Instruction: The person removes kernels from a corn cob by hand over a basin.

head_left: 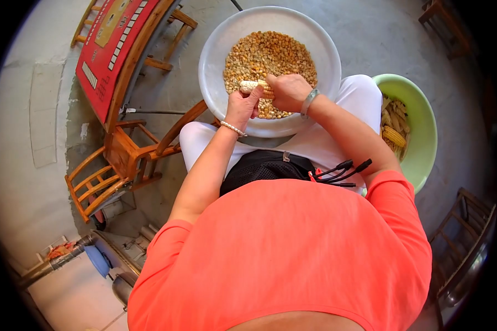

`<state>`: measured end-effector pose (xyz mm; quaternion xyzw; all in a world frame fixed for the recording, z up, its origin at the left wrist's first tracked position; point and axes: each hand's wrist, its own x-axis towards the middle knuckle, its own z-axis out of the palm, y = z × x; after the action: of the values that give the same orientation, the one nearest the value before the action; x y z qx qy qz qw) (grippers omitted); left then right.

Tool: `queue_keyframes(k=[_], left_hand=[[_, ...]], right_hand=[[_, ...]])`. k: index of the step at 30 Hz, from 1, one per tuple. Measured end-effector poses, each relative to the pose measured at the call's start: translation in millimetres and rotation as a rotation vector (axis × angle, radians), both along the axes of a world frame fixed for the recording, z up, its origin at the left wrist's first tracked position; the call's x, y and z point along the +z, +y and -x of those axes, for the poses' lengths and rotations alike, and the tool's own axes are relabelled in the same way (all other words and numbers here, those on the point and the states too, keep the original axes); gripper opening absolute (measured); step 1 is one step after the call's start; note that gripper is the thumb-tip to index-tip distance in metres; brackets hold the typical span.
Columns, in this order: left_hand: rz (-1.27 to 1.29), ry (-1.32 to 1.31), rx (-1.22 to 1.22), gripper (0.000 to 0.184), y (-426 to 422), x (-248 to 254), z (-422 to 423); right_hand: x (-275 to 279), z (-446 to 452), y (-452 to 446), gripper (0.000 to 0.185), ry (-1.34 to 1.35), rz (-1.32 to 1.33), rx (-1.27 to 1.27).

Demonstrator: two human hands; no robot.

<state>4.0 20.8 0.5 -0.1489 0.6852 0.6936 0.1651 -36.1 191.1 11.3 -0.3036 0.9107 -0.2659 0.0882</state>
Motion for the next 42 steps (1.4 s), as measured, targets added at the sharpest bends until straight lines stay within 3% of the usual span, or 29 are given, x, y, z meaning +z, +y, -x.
queue_keyframes(k=[22, 29, 32, 36, 39, 42], left_hand=[[-0.097, -0.012, -0.038, 0.014, -8, -4, -2], [-0.063, -0.034, 0.009, 0.006, -9, -9, 2], [0.024, 0.045, 0.102, 0.01, -1, -8, 1], [0.035, 0.082, 0.055, 0.013, -1, -1, -1], [-0.033, 0.031, 0.093, 0.013, 2, 10, -2], [0.005, 0.04, 0.001, 0.026, -2, 1, 0]], right_hand=[[-9, 8, 4, 0.026, -0.152, 0.103, 0.028], [-18, 13, 11, 0.036, -0.297, 0.317, 0.09], [-22, 17, 11, 0.038, -0.363, 0.325, 0.085], [-23, 12, 7, 0.043, -0.17, 0.295, 0.034], [-15, 10, 6, 0.038, -0.147, 0.144, 0.027], [-13, 8, 6, 0.032, -0.097, 0.113, 0.026]])
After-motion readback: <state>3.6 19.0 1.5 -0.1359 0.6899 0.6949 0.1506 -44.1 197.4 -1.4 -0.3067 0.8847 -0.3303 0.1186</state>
